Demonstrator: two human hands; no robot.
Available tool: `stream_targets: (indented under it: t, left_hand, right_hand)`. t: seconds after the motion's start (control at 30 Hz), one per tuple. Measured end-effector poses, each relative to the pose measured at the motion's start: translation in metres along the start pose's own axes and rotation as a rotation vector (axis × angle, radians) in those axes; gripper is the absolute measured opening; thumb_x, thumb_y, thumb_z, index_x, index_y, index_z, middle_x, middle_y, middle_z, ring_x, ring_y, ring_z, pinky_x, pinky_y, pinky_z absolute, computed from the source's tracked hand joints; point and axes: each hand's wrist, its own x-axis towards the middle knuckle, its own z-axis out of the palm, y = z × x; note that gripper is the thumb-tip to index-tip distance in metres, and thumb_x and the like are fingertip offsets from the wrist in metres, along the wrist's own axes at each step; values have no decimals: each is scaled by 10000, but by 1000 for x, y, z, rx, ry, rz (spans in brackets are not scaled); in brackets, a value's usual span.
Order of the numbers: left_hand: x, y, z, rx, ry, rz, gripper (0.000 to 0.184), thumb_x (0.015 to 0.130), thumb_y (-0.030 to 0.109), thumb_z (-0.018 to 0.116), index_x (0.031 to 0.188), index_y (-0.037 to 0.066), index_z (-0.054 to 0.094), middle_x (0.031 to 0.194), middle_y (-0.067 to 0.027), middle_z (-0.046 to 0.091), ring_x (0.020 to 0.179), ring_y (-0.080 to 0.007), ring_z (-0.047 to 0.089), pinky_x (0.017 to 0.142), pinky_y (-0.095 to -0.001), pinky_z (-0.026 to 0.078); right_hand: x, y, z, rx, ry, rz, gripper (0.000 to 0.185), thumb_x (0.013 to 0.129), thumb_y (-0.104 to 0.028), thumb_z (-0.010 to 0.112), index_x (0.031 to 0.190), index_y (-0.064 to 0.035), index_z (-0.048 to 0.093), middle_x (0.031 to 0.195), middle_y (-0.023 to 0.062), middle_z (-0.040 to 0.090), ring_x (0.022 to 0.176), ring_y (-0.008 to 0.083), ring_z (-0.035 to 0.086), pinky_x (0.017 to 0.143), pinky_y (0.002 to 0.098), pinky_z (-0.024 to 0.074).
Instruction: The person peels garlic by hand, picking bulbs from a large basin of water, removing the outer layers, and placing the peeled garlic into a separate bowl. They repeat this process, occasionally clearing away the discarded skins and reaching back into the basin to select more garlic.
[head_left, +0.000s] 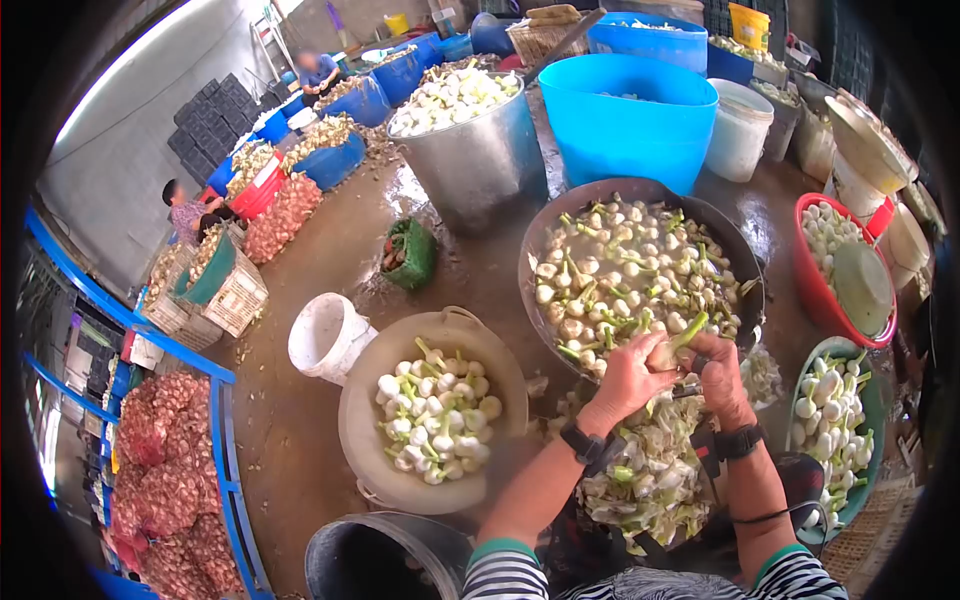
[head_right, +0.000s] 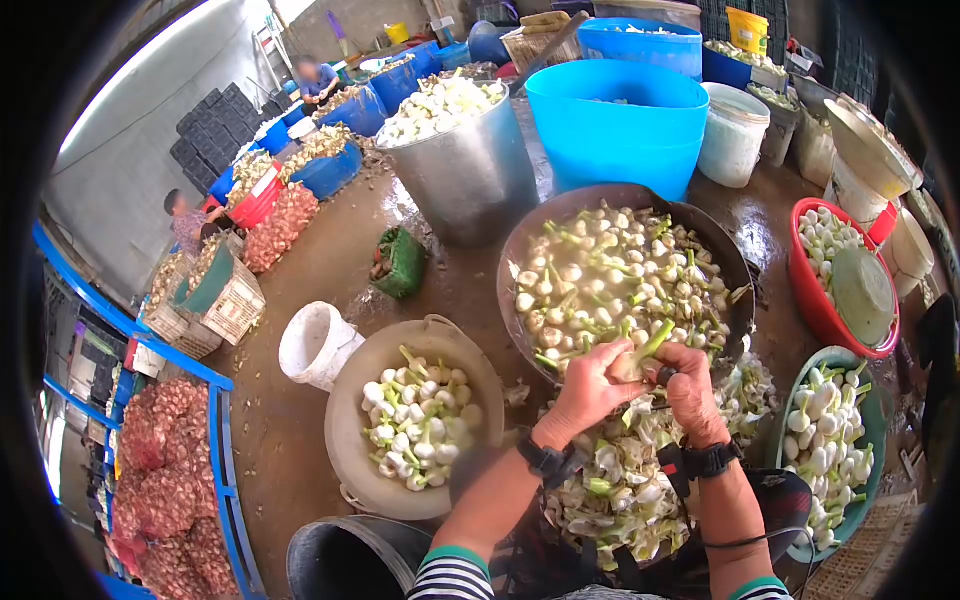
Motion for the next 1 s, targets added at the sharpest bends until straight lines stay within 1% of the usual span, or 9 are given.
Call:
stream_targets:
  t: [0.17, 0.2, 0.3, 0.57, 0.63, 0.73, 0.83, 0.93, 1.0]
  left_hand:
    - [-3, -11, 11, -406, -123, -266, 576, 665, 119, 813, 1136, -63, 537, 982, -49, 609, 870, -85, 571, 769, -234, 498]
    - [-2, -11, 13, -208, -82, -174, 586, 661, 86, 810, 1151, -62, 526, 979, -58, 612, 858, -89, 575, 765, -228, 500]
    - [-3, -10, 11, -341, -88, -208, 540, 702, 90, 779, 1161, -42, 527, 953, -68, 622, 793, -92, 589, 718, -238, 513]
    - [-2, -32, 15, -1435, -215, -624, 418, 865, 434, 525, 1062, 65, 527, 730, -88, 605, 543, -183, 567, 446, -301, 451]
    - [0, -43, 27, -1374, -77, -752, 421, 877, 446, 488, 1063, 70, 527, 686, -82, 598, 496, -181, 565, 401, -295, 444]
    - [2, -41, 26, -1090, -86, -719, 446, 903, 461, 389, 1097, 80, 517, 609, -63, 566, 391, -156, 518, 338, -259, 409]
    - [0, -33, 23, -738, -148, -620, 588, 890, 527, 405, 1236, 52, 429, 668, -70, 564, 442, -129, 531, 399, -241, 433]
    - [-1, -29, 37, -291, 107, -378, 638, 879, 463, 525, 1300, 16, 353, 784, -74, 562, 556, -96, 542, 504, -217, 453]
    - [-11, -21, 46, -588, 98, -384, 680, 855, 388, 605, 1324, -6, 310, 865, -86, 557, 614, -87, 535, 556, -214, 452]
  right_hand:
    - [0, -5, -12, -142, -34, 96, 439, 745, -352, 607, 952, 31, 663, 804, 20, 636, 713, 80, 552, 628, 230, 452]
    - [-2, -12, -4, -114, 4, 68, 295, 745, -208, 574, 868, 52, 639, 692, 2, 576, 608, 58, 484, 548, 220, 385]
    - [-4, -13, -1, -114, 1, -30, 298, 742, -213, 578, 871, 50, 636, 685, -1, 572, 601, 65, 483, 543, 224, 385]
    - [-1, 5, -8, -236, -61, -371, 325, 773, -242, 586, 882, 63, 613, 786, 68, 584, 737, 132, 546, 630, 255, 431]
    - [0, 18, 1, -326, 93, -260, 233, 808, -141, 554, 926, 48, 621, 853, 69, 608, 752, 132, 556, 644, 272, 456]
    - [-7, -6, 18, 229, 104, 150, 254, 837, 30, 451, 1025, 25, 622, 917, 41, 625, 725, 99, 537, 614, 268, 465]
    - [0, 25, 0, 23, 135, 123, 238, 833, 27, 469, 1016, 34, 622, 852, 40, 631, 693, 82, 524, 585, 247, 445]
    - [3, 37, -1, -39, 251, 10, 299, 761, 85, 441, 984, 33, 633, 809, 29, 630, 646, 71, 509, 569, 230, 425]
    - [2, 31, 14, -113, 337, -106, 349, 695, 103, 417, 950, 31, 644, 811, 27, 627, 618, 72, 497, 564, 229, 422]
